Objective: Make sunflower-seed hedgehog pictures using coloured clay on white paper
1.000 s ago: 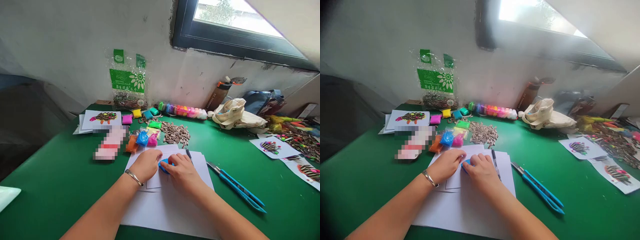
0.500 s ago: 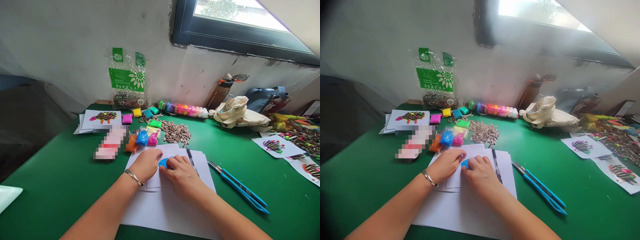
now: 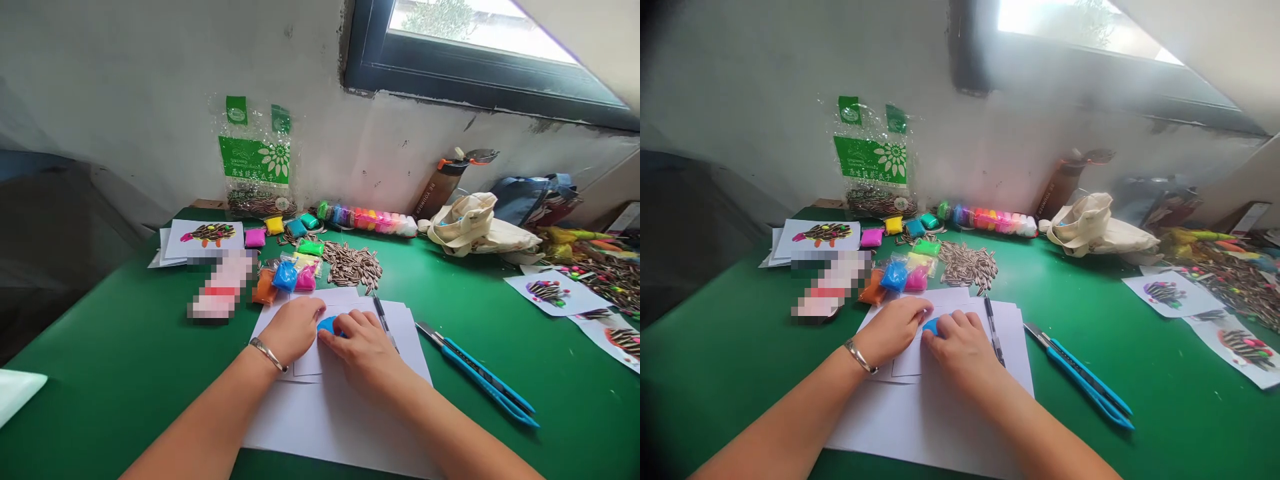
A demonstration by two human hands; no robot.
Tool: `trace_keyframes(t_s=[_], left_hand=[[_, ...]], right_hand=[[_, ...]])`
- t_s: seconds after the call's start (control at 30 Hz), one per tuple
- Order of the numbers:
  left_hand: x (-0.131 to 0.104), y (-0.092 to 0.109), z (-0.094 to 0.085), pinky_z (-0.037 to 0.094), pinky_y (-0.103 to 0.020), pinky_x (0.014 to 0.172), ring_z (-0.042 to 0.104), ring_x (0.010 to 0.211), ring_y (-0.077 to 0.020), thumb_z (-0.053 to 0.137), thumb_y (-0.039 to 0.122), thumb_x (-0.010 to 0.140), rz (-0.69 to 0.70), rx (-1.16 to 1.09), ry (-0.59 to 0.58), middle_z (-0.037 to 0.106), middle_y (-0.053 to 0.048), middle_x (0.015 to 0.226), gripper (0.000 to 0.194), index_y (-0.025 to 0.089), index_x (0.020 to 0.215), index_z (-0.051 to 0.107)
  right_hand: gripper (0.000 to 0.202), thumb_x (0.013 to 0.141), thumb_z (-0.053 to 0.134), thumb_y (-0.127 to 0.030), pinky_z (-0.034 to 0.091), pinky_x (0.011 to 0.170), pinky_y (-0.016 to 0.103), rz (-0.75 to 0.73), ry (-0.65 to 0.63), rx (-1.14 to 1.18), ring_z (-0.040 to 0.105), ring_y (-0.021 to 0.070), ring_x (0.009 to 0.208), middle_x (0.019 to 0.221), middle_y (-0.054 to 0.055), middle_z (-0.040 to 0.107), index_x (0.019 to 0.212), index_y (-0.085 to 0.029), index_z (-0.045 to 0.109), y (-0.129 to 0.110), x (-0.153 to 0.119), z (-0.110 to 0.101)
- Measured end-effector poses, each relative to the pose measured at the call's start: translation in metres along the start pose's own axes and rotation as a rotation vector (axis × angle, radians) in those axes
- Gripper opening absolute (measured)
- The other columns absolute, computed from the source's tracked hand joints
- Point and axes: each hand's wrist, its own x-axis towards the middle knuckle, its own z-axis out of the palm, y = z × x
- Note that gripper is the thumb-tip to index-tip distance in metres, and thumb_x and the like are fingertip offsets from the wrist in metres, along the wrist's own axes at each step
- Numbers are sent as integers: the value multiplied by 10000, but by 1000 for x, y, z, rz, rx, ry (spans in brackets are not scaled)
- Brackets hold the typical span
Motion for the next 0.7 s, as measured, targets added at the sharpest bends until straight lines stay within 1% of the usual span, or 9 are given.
trace_keyframes(t_s=[0.13,0.33,0.5,0.6,0.7], left_hand=[[0,0,0,426,-257,703,604,810,-183,396,110,848,7,0,0,670,-55,861,262,179,865,648],[0,0,0,431,-260,715,604,829,-187,391,117,856,5,3,0,671,-63,883,266,172,894,649],[0,-2,0,432,-264,718,607,833,-190,389,131,865,4,1,-1,669,-63,891,268,178,913,648],[0,-2,1,431,-266,733,607,849,-191,388,127,864,2,-1,2,669,-66,904,270,178,914,648],[0,-1,1,431,-258,720,607,833,-185,400,111,846,0,-3,1,670,-58,887,260,183,885,647]], right_hand=[[319,798,510,-85,257,700,319,29,32,33,425,174,774,861,39,573,1042,-262,615,4,-4,0],[309,803,528,-120,266,716,327,-42,-18,16,414,183,780,847,35,553,1074,-253,591,2,-7,5],[282,807,533,-131,268,724,325,-47,-53,27,413,184,787,835,36,545,1061,-240,588,-2,-6,0],[286,815,515,-112,267,722,324,-29,-20,33,414,179,781,844,37,552,1050,-252,601,-2,-7,-2],[355,802,507,-80,268,726,325,2,25,31,418,177,789,879,45,558,1091,-265,596,0,-6,-2]])
